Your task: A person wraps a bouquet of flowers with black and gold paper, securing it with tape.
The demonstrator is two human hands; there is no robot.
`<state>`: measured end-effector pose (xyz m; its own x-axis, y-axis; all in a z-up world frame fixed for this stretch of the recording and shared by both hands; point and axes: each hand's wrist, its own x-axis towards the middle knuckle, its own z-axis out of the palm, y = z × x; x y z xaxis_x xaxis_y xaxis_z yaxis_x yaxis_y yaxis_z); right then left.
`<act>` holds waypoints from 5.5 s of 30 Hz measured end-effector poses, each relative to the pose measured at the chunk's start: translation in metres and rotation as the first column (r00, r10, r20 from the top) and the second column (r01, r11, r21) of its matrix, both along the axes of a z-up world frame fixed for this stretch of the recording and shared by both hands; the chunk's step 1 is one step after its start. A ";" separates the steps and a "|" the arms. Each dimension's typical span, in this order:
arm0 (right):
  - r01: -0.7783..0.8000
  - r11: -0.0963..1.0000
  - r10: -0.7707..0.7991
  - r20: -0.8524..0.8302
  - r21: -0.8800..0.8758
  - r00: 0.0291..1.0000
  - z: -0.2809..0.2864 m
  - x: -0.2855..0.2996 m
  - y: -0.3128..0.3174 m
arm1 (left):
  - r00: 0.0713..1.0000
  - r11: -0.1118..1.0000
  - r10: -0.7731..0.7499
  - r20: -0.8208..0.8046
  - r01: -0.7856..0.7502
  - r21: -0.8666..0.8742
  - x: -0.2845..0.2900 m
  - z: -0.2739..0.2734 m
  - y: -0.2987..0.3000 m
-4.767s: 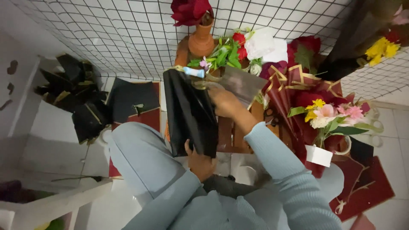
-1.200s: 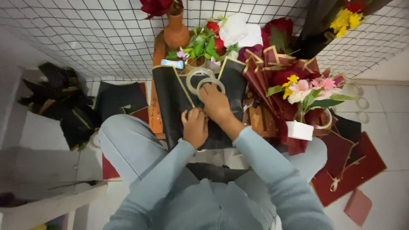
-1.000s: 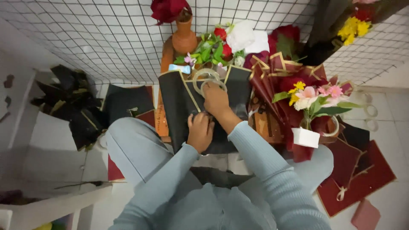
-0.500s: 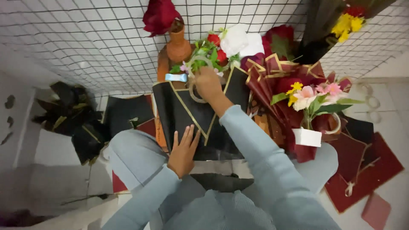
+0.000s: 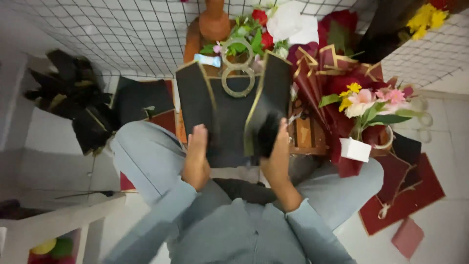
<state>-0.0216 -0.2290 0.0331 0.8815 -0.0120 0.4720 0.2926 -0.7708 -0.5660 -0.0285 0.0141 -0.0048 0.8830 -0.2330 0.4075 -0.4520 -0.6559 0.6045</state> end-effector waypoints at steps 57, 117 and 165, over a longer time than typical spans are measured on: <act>-0.297 0.857 0.131 -0.379 -0.421 0.916 -0.019 0.007 0.014 | 0.962 0.787 -0.229 -0.152 0.274 0.553 -0.006 0.003 0.058; -0.306 0.776 0.273 -0.143 -0.552 0.951 -0.023 0.164 0.054 | 0.978 0.710 0.076 -0.194 0.083 0.699 -0.024 0.022 -0.048; -0.361 0.842 0.230 -0.339 -0.401 0.912 0.100 0.152 0.019 | 0.958 0.991 0.130 -0.255 -0.135 0.000 0.030 0.057 0.041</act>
